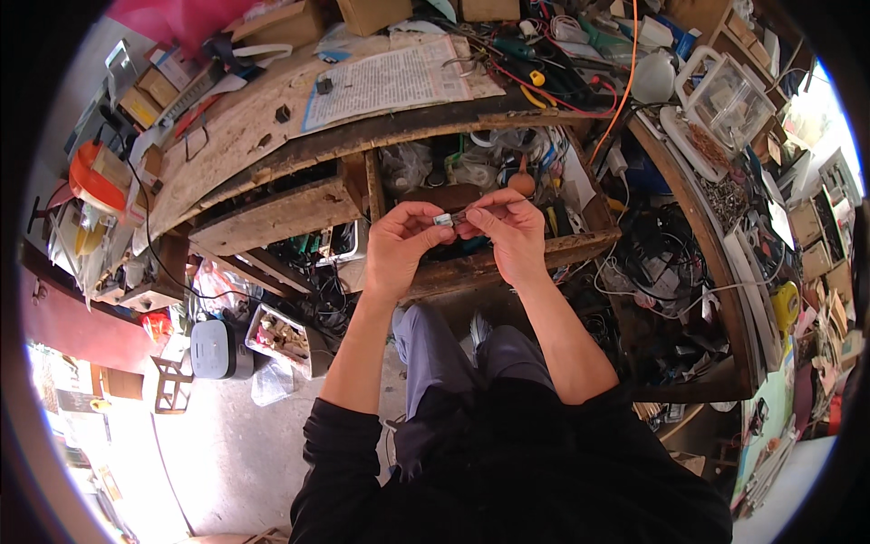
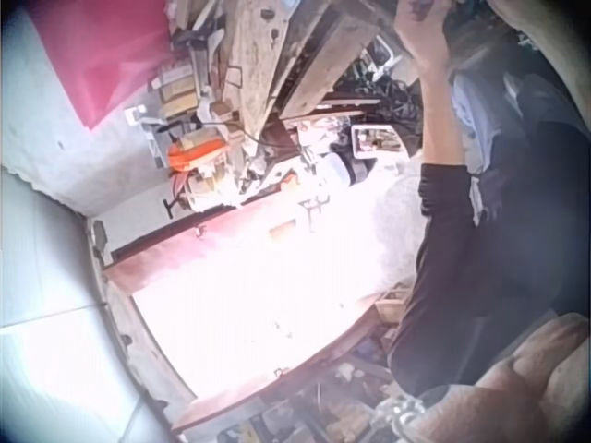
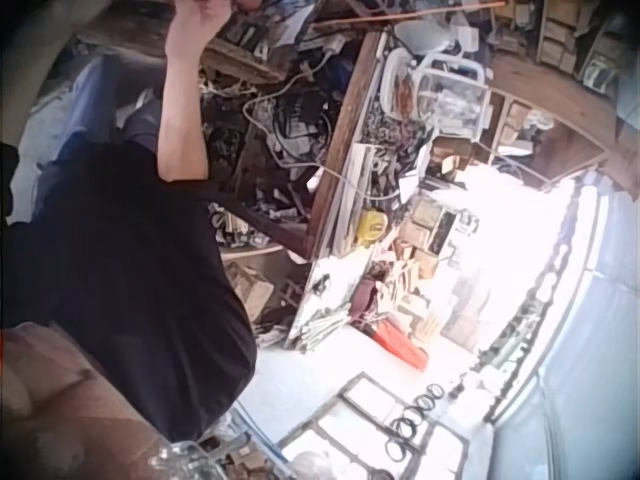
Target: The person sits in a cluttered workshop and repeatedly handles small electronic components and wires. They use a pen-like tool to scrape or adjust parts, occasionally picking up and setting down small items from the workbench.
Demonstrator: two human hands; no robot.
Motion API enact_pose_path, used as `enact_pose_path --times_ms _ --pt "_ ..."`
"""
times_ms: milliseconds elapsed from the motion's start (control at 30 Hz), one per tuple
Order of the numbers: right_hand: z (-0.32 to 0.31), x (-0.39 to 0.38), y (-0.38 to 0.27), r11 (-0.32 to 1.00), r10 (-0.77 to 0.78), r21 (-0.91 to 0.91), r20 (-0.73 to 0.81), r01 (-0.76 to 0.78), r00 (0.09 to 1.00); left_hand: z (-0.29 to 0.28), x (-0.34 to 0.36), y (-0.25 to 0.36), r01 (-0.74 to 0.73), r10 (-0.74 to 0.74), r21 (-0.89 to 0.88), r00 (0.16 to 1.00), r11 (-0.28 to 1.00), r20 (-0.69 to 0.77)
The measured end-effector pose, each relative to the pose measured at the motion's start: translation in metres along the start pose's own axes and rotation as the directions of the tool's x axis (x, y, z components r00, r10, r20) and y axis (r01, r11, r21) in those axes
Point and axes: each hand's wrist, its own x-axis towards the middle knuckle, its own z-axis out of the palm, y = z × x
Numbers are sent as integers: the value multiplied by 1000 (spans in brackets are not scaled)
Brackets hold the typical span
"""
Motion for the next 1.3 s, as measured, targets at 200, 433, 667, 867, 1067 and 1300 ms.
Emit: enact_pose_path --times_ms 200,433,667,867,1067,1300 --pt "3 -2 -2 1000 -26 -4 -24 26 999 15 -11 2 -76 99 202 990 976 -104" --pt "3 -5 1 999 -42 -25 8 42 999 18 -13 -1 -105 135 213 982 971 -133" --pt "4 -8 5 989 -118 -91 4 118 993 17 -13 -3 -86 115 193 983 977 -144" --pt "4 -9 8 982 -143 -118 37 147 989 18 -13 -4 -87 111 156 982 984 -153" --pt "3 -8 8 978 -151 -135 53 157 987 17 -13 -4 -95 127 205 980 974 -152" --pt "6 -9 3 978 -97 -185 34 102 995 17 -13 -7 -82 123 232 978 969 -167"
